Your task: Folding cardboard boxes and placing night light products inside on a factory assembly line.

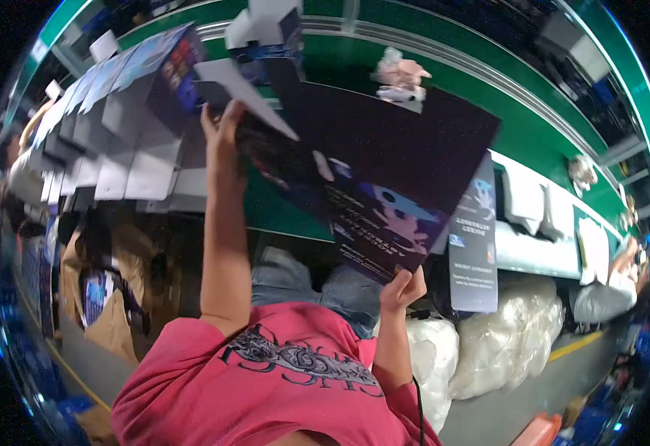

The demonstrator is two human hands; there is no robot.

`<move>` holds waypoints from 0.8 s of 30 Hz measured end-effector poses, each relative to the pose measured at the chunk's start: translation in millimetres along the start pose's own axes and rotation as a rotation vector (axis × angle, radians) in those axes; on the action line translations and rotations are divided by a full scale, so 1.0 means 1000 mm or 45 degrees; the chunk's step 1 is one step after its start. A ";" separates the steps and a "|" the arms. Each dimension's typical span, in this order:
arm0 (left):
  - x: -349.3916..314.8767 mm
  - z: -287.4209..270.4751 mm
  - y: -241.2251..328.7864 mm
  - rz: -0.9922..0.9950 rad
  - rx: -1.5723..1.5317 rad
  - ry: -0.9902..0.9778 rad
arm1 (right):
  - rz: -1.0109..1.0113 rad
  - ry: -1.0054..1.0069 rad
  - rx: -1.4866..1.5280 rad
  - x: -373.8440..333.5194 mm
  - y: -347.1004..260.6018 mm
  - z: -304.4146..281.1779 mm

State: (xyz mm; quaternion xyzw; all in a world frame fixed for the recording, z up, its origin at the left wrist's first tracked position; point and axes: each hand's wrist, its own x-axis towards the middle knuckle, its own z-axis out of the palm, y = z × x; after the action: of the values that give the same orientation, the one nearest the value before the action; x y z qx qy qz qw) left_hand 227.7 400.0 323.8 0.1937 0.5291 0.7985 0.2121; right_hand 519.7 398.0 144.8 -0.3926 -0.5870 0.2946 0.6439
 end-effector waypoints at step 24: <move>-0.020 -0.020 -0.044 0.171 0.435 -0.365 | 0.859 -0.090 0.643 0.107 -0.054 -0.011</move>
State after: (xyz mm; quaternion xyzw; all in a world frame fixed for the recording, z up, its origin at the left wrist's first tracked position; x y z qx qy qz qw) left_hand 240.0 389.4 274.1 0.3732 0.6069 0.6739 0.1956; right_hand 540.4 458.0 246.4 -0.3824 -0.3567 0.6367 0.5668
